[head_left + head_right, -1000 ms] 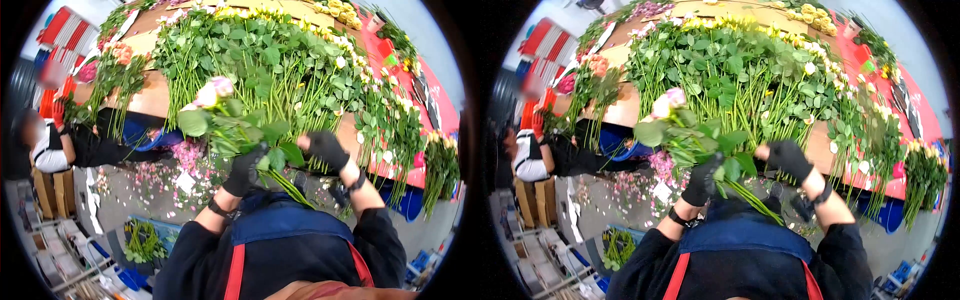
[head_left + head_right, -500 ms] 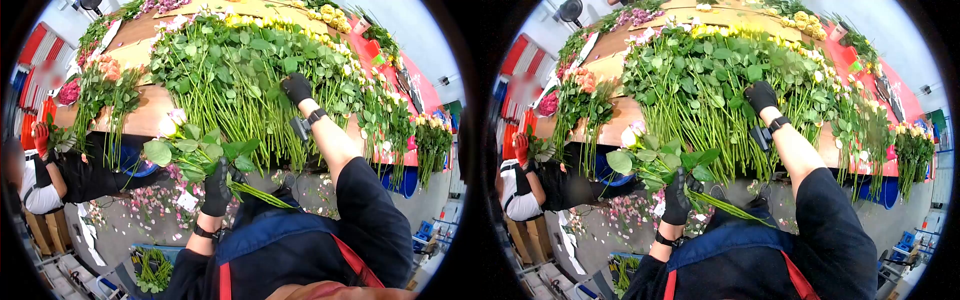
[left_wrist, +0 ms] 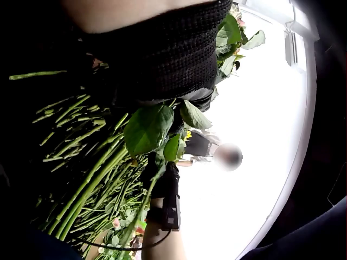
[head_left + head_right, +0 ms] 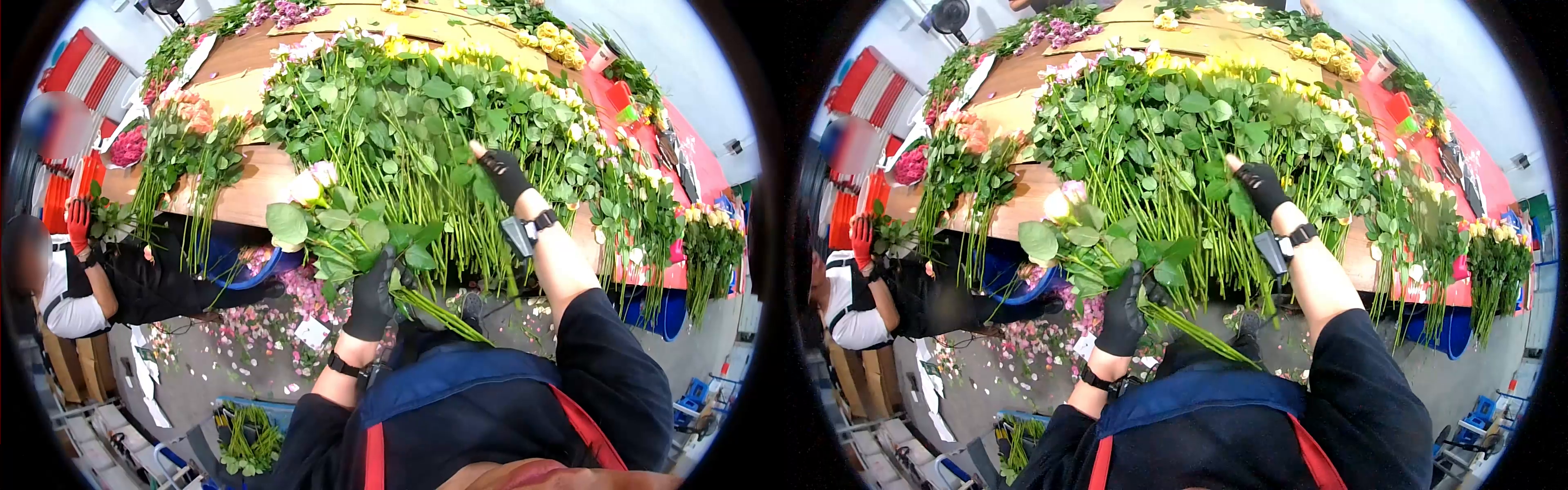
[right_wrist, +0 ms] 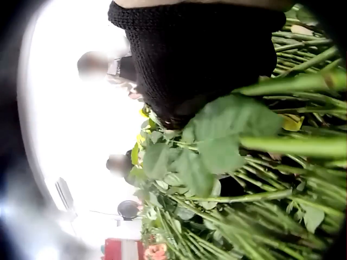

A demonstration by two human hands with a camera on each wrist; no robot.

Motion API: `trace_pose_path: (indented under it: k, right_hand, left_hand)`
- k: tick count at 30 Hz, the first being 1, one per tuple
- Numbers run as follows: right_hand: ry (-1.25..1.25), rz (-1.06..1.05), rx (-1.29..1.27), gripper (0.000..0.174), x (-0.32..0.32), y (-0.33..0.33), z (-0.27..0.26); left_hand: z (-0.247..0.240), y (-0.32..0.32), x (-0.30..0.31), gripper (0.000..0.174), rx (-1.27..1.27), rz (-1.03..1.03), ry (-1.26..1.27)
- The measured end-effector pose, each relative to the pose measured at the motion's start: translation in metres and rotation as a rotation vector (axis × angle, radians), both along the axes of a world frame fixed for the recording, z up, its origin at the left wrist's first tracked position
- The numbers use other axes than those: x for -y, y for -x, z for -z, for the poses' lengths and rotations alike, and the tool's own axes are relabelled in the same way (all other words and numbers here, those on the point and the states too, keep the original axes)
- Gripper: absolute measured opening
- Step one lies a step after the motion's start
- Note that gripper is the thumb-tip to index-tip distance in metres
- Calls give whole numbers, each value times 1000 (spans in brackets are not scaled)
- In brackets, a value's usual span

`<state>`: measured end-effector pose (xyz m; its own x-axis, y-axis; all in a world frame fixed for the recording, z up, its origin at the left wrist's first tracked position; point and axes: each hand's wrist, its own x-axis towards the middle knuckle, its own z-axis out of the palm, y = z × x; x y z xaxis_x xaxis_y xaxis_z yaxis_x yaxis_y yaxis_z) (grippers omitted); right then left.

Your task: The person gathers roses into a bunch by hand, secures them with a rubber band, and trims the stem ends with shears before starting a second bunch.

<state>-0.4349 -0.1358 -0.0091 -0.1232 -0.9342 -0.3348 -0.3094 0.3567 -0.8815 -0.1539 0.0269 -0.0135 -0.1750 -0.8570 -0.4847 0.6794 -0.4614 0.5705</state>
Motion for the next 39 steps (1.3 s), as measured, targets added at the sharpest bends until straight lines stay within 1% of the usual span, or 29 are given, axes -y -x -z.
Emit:
trace_pose_path:
  k: [1, 2, 3, 6, 7, 8, 10, 12, 14, 16, 17, 18, 19, 20, 21, 22, 23, 24, 25, 26, 27, 28, 30, 31, 33, 34, 35, 38, 39]
  right_hand:
    - [-67, 8, 171, 49, -10, -1, -19]
    - [-135, 14, 341, 50, -21, -4, -39]
    - [-138, 6, 426, 49, -30, -7, -53]
    - [179, -123, 59, 46, -38, 4, -44]
    - [297, -189, -237, 42, -45, 11, -46]
    - [403, -222, -408, 39, -54, 11, -53]
    - [343, -143, -229, 34, -93, 1, -88]
    - [333, -163, -178, 30, -122, -2, -94]
    - [327, -203, -71, 24, -146, -10, -90]
    - [378, -338, -123, 23, -162, -15, -77]
    - [399, -458, -237, 23, -168, -17, -77]
    - [425, -576, -350, 23, -170, -19, -78]
    - [505, -664, -366, 21, -170, -24, -81]
    - [538, -648, -344, 19, -171, -26, -78]
    - [568, -630, -323, 18, -174, -27, -73]
    - [593, -607, -304, 16, -178, -28, -69]
    - [728, -536, -209, 12, -178, -33, -70]
    - [660, -568, -298, 10, -179, -28, -72]
    - [669, -547, -287, 11, -180, -30, -81]
    - [687, -525, -279, 12, -177, -35, -94]
    - [749, -533, -275, 13, -176, -34, -96]
    - [678, -562, -272, 15, -178, -32, -96]
    - [595, -659, -211, 16, -174, -37, -91]
    - [643, -673, -208, 16, -174, -43, -88]
    - [728, -698, -209, 16, -175, -54, -78]
    - [719, -693, -277, 19, -176, -56, -72]
    - [660, -647, -220, 20, -178, -60, -72]
    - [557, -576, -149, 22, -169, -69, -79]
    - [522, -586, -136, 22, -166, -69, -84]
  left_hand:
    - [-15, 5, 2, 25, -57, 10, 10]
    - [-15, 10, 5, 25, -56, 28, 11]
    - [-14, 14, 6, 25, -54, 46, 12]
    - [-17, 31, 13, 24, -51, 87, -11]
    - [-8, 35, 15, 24, -75, 109, 0]
    - [-3, 39, 17, 24, -100, 132, 13]
    - [-20, 52, 22, 24, -123, 123, 3]
    - [-26, 63, 23, 25, -123, 153, 7]
    - [3, 73, 22, 43, -252, 142, 61]
    - [8, 73, 15, 51, -322, 173, 146]
    - [-8, 78, 14, 47, -406, 139, 181]
    - [-15, 75, 9, 46, -397, 130, 152]
    - [-20, 71, 5, 46, -387, 123, 122]
    - [-22, 68, 1, 45, -379, 118, 92]
    - [-23, 65, -2, 43, -210, 94, 120]
    - [-27, 61, -4, 42, -180, 93, 124]
    - [-40, 56, -3, 42, -153, 97, 121]
    - [-46, 51, -5, 41, -128, 107, 109]
    - [-35, 46, -6, 40, -118, 40, 120]
    - [-32, 37, -3, 38, -193, 56, 49]
    - [-33, 34, -4, 38, -231, 24, 58]
    - [-37, 31, -6, 37, -267, -12, 69]
    - [-32, 26, -7, 38, -182, -92, 102]
    - [-30, 21, -8, 39, -138, -136, 118]
    - [-23, 11, -15, 46, 165, -177, 266]
    - [-18, 9, -20, 50, 313, -184, 324]
    - [-16, 7, -16, 51, 0, -167, 99]
    - [-36, -10, -23, 52, -129, -161, 191]
    - [-30, -13, -25, 51, -70, -206, 138]
